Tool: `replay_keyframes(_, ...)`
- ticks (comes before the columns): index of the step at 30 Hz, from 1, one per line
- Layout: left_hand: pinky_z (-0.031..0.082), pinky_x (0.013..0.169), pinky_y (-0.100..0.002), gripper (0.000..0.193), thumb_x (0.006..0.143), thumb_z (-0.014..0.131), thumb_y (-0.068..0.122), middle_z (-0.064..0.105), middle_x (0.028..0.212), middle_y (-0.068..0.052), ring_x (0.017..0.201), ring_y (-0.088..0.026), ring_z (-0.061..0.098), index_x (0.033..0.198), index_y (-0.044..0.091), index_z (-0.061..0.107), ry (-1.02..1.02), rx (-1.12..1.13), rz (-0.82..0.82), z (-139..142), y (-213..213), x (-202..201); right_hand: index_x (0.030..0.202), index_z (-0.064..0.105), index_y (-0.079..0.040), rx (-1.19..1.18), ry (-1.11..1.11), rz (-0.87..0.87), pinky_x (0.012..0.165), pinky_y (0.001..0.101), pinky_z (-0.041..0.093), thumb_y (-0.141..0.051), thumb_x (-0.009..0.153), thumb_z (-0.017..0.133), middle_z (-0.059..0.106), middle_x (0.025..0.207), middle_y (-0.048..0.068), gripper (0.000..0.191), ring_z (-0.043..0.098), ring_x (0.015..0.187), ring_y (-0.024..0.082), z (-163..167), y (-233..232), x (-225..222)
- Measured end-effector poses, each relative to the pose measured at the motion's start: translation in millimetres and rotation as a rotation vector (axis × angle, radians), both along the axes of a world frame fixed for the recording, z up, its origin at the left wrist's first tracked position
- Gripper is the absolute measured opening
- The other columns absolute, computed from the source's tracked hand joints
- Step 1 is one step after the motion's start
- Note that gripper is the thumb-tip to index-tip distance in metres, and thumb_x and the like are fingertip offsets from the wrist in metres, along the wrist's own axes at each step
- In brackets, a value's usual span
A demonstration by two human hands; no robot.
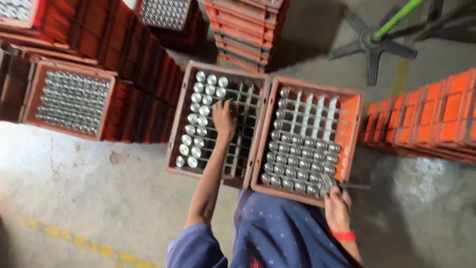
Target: The person uses a metal scoop to transfer small silver capsules from a filled orange crate into an empty orange crate with a grid insert. They repeat the scooping and placing motion until the second crate is filled.
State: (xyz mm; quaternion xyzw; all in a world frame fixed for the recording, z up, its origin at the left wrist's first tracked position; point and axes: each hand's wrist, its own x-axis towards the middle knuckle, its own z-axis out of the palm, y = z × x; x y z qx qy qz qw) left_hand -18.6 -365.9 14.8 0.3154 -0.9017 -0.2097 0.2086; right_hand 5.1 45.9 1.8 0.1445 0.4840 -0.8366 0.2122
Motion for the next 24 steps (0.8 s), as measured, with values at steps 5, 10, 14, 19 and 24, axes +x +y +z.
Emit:
replay_keyframes(5,0.037,0.103,-0.056,0.064,0.079,0.082,0.028,0.046,0.144,-0.028,0.132,-0.048,0.04,0.136,0.008,0.062,-0.089,-0.1,0.011,-6.4,-64.3,-0.8,0.134,0.055,-0.003,-0.015,0.031,0.056,0.109,0.0377,0.042,-0.011,0.102,0.058,0.063,0.128,0.005,0.033,0.058,0.125,0.019,-3.1,-1.6,16.1)
replay_keyframes(10,0.034,0.111,-0.056,0.051,0.084,0.079,0.032,0.048,0.146,-0.024,0.14,-0.043,0.04,0.129,0.012,0.066,-0.117,-0.144,-0.052,-18.6,-74.7,-16.9,0.139,0.053,0.001,0.045,0.041,0.082,0.115,0.0398,0.04,-0.002,0.102,0.06,0.059,0.134,0.008,0.039,0.053,0.125,0.019,-14.7,-15.4,29.9)
replay_keyframes(14,0.034,0.115,-0.055,0.051,0.084,0.084,0.033,0.05,0.141,-0.022,0.141,-0.039,0.04,0.124,0.007,0.068,-0.068,-0.122,-0.117,-15.8,-81.7,-10.0,0.141,0.051,0.002,0.076,0.108,0.083,0.113,0.0357,0.038,-0.001,0.095,0.057,0.059,0.138,0.005,0.046,0.055,0.13,0.018,-12.8,-20.4,38.2)
replay_keyframes(19,0.048,0.112,-0.045,0.045,0.087,0.086,0.035,0.058,0.139,-0.02,0.134,-0.032,0.053,0.12,0.009,0.07,0.49,0.242,-0.212,8.6,-73.7,42.2,0.14,0.053,0.003,0.134,0.06,0.072,0.111,0.0349,0.041,-0.001,0.099,0.056,0.061,0.133,0.009,0.041,0.056,0.124,0.018,-7.6,-18.4,42.1)
replay_keyframes(24,0.053,0.062,-0.029,0.036,0.083,0.083,0.037,0.07,0.089,-0.001,0.073,-0.013,0.066,0.1,0.009,0.066,0.542,1.189,-0.043,-9.9,15.0,50.1,0.135,0.055,0.006,0.044,0.072,0.186,0.1,0.0282,0.043,0.01,0.097,0.06,0.058,0.124,0.005,0.039,0.055,0.111,0.013,-15.9,-40.7,24.3)
